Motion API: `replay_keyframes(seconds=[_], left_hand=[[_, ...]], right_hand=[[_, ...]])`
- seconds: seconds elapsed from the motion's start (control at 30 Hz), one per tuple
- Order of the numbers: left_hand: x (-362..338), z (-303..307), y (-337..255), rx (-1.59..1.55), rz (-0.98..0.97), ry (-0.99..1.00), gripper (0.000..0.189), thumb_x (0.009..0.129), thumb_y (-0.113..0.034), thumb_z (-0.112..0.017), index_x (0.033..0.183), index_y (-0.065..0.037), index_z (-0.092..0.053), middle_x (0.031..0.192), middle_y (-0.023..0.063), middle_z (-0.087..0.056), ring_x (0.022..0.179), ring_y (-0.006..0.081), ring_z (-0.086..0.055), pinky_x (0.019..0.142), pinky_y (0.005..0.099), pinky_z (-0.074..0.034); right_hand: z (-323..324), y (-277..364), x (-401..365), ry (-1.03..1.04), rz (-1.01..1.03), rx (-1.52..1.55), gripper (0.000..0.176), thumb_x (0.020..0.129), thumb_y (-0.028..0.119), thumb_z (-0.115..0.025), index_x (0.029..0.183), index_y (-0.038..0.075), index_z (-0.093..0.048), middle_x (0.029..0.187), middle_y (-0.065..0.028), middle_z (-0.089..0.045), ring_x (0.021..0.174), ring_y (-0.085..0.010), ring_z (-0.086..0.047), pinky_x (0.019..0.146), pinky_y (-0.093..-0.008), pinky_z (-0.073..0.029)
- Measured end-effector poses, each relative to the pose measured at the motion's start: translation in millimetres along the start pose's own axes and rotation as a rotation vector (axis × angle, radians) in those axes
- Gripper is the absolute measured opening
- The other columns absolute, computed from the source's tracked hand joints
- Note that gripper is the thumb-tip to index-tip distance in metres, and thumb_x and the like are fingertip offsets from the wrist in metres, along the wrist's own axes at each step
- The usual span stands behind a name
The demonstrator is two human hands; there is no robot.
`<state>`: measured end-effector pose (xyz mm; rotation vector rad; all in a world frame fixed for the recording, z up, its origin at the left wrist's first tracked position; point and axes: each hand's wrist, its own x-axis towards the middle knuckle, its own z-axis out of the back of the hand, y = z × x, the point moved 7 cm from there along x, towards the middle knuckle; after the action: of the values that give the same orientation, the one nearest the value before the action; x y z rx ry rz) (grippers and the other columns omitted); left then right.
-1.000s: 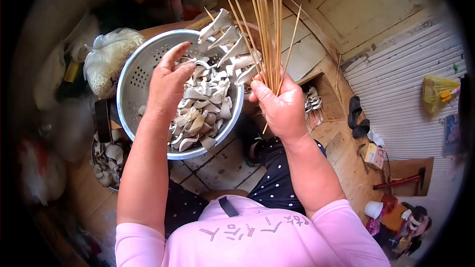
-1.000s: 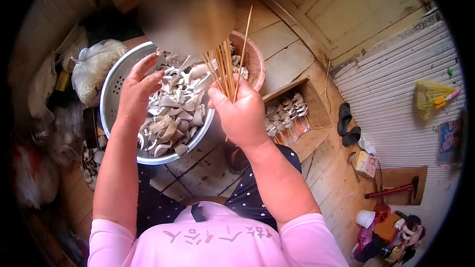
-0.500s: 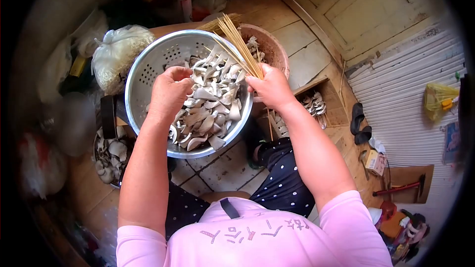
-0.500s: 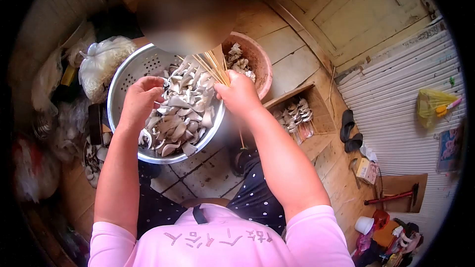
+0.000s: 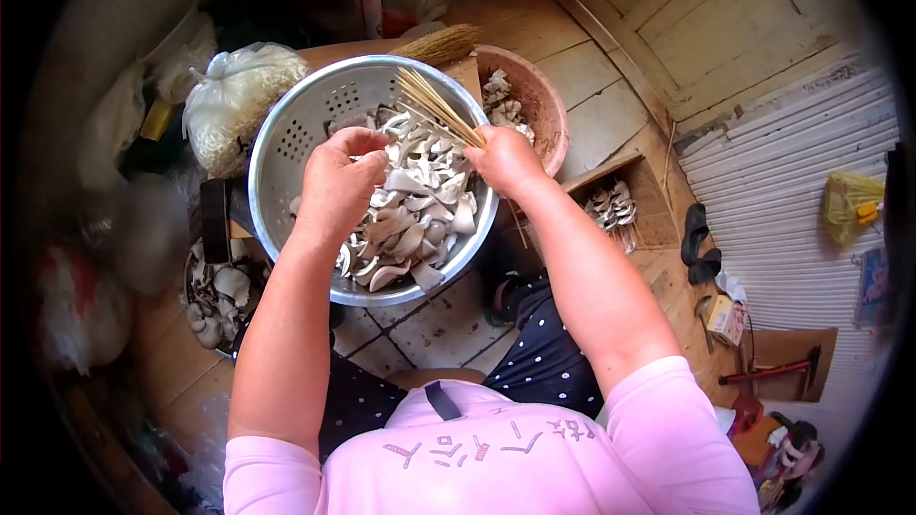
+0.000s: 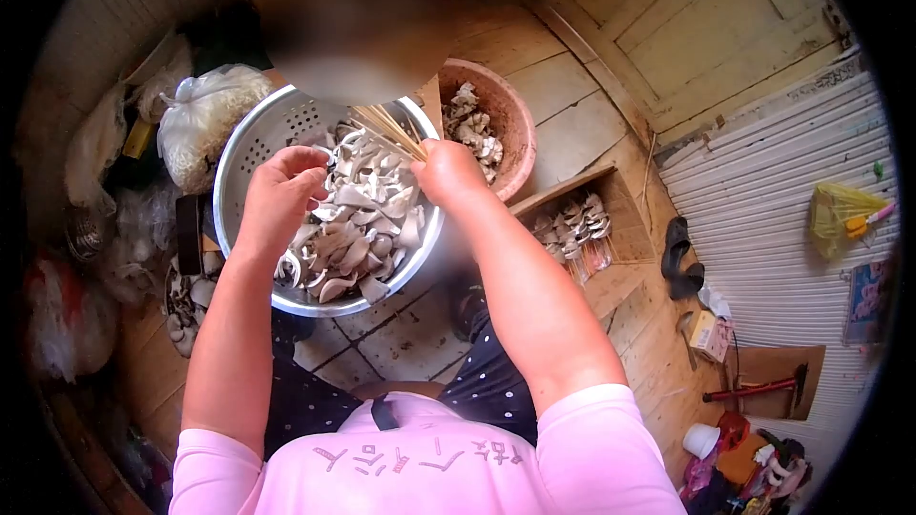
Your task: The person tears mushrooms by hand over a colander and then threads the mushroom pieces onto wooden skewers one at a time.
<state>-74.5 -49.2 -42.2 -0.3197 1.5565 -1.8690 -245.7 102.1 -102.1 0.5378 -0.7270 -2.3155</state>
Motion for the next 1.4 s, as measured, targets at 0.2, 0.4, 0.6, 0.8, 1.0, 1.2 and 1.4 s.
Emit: replay_keyframes(seconds=[0.2,0.4,0.6,0.8,1.0,1.2,1.4], left_hand=[[-1,0,-1,-0.031,0.005,0.009,0.025,0.083,-0.009,-0.055,0.103,0.001,-0.066,0.086,0.0072,-0.066,0.071,0.0129,-0.062,0.067,0.0272,-0.049],[-4,1,-1,0.005,0.003,0.030,0.025,0.083,-0.009,-0.055,0.103,0.001,-0.066,0.087,0.0068,-0.067,0.071,0.0129,-0.061,0.066,0.0267,-0.049],[-18,-26,3,-0.061,0.074,0.203,0.025,0.085,-0.009,-0.063,0.107,0.001,-0.064,0.093,0.0078,-0.067,0.072,0.0124,-0.060,0.067,0.0264,-0.050],[-75,-99,8,0.185,-0.025,0.871,0.048,0.085,-0.030,-0.070,0.122,-0.003,-0.055,0.087,0.0091,-0.067,0.070,0.0180,-0.064,0.067,0.0329,-0.052],[-92,-112,15,0.201,0.188,1.019,0.026,0.098,-0.023,-0.052,0.112,-0.003,-0.061,0.079,0.0041,-0.064,0.060,0.0112,-0.060,0.059,0.0255,-0.051],[-76,-107,11,-0.151,0.223,0.821,0.022,0.098,-0.019,-0.047,0.092,-0.002,-0.060,0.074,0.0050,-0.064,0.061,0.0116,-0.062,0.059,0.0252,-0.051],[-78,-107,9,-0.063,0.172,0.929,0.016,0.094,-0.015,-0.052,0.096,-0.002,-0.062,0.077,0.0053,-0.063,0.064,0.0123,-0.061,0.062,0.0253,-0.052]], right_hand=[[15,12,-10,-0.051,0.070,-0.121,0.021,0.088,0.022,-0.060,0.097,0.003,-0.061,0.081,-0.0189,-0.064,0.076,-0.0342,-0.063,0.071,-0.0407,-0.048],[41,9,-27,-0.038,0.038,-0.144,0.020,0.088,0.023,-0.060,0.095,0.004,-0.061,0.087,-0.0225,-0.064,0.085,-0.0409,-0.061,0.076,-0.0466,-0.048],[72,11,-52,-0.115,-0.099,0.392,0.019,0.093,0.019,-0.055,0.098,0.001,-0.058,0.074,-0.0110,-0.064,0.059,-0.0188,-0.062,0.056,-0.0323,-0.050],[70,36,-61,-0.036,-0.125,0.923,0.018,0.095,0.021,-0.053,0.097,0.003,-0.057,0.071,-0.0034,-0.060,0.050,-0.0074,-0.051,0.046,-0.0215,-0.041],[53,39,-56,-0.013,-0.164,0.946,0.021,0.097,0.024,-0.053,0.098,0.004,-0.058,0.068,0.0005,-0.057,0.047,-0.0033,-0.047,0.037,-0.0166,-0.034],[28,56,-58,0.055,-0.127,0.895,0.020,0.095,0.024,-0.057,0.095,0.004,-0.058,0.068,0.0011,-0.056,0.047,-0.0038,-0.046,0.043,-0.0166,-0.037],[47,55,-52,-0.105,-0.112,1.028,0.020,0.098,0.023,-0.053,0.093,0.004,-0.057,0.065,0.0021,-0.052,0.046,-0.0034,-0.044,0.041,-0.0175,-0.035]])
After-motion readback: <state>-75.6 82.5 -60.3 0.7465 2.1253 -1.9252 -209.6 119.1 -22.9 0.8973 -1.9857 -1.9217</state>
